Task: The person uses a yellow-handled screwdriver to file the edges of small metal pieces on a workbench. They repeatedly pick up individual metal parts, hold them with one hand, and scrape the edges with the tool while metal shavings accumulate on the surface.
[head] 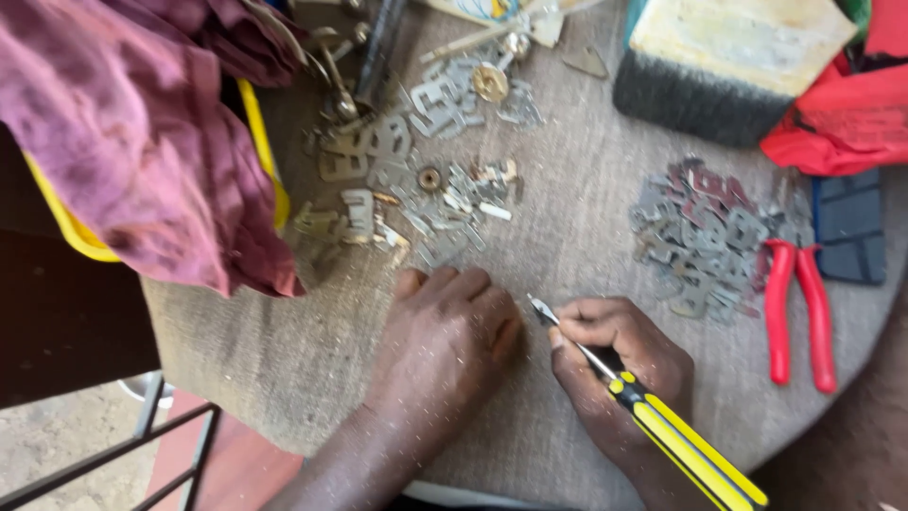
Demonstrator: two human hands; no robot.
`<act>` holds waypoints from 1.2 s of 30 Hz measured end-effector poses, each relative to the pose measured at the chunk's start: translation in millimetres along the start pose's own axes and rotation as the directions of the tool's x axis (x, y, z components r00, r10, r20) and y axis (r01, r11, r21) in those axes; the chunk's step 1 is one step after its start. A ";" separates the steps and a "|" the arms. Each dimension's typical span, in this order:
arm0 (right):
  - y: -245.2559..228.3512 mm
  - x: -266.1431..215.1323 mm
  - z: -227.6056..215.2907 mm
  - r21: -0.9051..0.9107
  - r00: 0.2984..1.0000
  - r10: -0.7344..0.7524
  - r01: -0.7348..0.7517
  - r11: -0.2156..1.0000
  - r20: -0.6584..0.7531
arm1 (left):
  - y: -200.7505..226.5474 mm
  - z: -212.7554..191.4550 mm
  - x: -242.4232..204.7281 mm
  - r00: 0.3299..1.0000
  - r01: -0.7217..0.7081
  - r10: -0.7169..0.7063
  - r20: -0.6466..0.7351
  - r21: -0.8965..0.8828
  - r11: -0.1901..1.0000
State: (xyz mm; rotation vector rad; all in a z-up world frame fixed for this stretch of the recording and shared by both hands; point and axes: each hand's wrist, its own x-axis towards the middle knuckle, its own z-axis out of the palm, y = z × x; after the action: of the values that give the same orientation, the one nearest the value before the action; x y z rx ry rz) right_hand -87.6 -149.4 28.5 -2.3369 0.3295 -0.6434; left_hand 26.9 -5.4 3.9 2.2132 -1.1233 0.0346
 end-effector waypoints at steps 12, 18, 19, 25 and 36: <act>10.7 -20.3 -6.1 -0.013 0.998 0.052 -0.052 0.999 -0.020 | 0.5 -0.3 -1.0 0.999 0.031 -0.031 0.027 -0.016 0.999; 10.7 -9.7 -8.5 -0.048 1.000 -0.001 0.002 0.999 0.028 | -4.2 6.6 -1.4 0.999 -0.023 0.022 -0.035 -0.014 1.000; 11.2 -4.9 -3.6 -0.021 0.999 -0.012 0.013 1.000 0.034 | -6.1 1.5 -0.6 0.999 -0.009 0.009 -0.038 0.012 1.000; 12.4 -3.5 -5.5 0.063 0.997 -0.040 0.036 0.997 0.058 | -2.5 1.5 0.1 1.000 0.010 -0.010 -0.005 0.024 1.000; 6.8 4.7 -2.8 0.112 0.999 0.008 -0.014 0.994 0.051 | -3.2 4.6 0.3 0.999 -0.030 0.029 -0.023 -0.013 0.999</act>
State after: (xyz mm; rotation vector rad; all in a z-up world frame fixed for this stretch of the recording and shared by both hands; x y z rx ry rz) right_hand -85.5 -157.8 27.4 -2.2386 0.2762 -0.5811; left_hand 28.3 -6.9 -1.4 2.1789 -1.1403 0.0646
